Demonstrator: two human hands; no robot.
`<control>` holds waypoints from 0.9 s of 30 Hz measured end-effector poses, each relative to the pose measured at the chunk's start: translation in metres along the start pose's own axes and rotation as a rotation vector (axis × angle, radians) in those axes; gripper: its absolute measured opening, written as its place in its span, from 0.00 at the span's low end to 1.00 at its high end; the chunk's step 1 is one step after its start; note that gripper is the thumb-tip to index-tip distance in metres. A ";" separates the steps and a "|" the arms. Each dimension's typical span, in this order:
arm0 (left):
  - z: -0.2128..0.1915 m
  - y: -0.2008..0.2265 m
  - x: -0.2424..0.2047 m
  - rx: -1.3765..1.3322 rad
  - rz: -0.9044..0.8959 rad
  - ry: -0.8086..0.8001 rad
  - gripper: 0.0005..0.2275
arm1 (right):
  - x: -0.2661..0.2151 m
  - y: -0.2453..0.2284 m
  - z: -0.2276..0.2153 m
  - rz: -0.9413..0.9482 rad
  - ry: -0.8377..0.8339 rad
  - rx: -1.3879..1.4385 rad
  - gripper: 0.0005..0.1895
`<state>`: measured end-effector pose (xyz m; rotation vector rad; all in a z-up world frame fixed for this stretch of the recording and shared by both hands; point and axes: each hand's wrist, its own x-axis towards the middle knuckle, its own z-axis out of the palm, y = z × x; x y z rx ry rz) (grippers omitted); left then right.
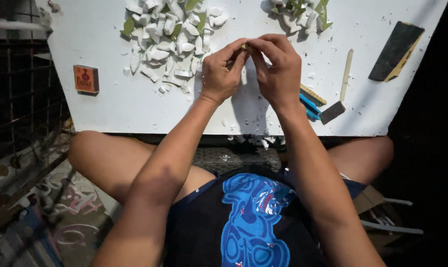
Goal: Trimming and shaping small pieces of foam using a utility knife on a flat surface.
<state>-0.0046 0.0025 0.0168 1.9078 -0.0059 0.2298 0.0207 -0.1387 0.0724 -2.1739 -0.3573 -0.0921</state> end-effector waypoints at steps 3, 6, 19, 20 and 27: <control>0.004 -0.009 -0.001 -0.026 -0.026 0.004 0.12 | -0.003 -0.002 0.003 0.005 0.016 -0.037 0.06; 0.002 -0.007 0.002 -0.126 -0.067 -0.036 0.12 | -0.015 -0.005 -0.011 0.058 -0.130 -0.091 0.03; -0.012 0.000 0.018 -0.767 -0.473 -0.291 0.12 | -0.088 0.024 -0.064 0.094 -0.189 -0.474 0.22; -0.010 -0.004 0.019 -1.001 -0.549 -0.319 0.14 | -0.090 0.027 -0.065 0.163 -0.192 -0.418 0.24; 0.003 -0.023 0.021 -1.347 -0.653 -0.465 0.19 | -0.064 -0.008 -0.079 0.214 -0.038 -0.139 0.20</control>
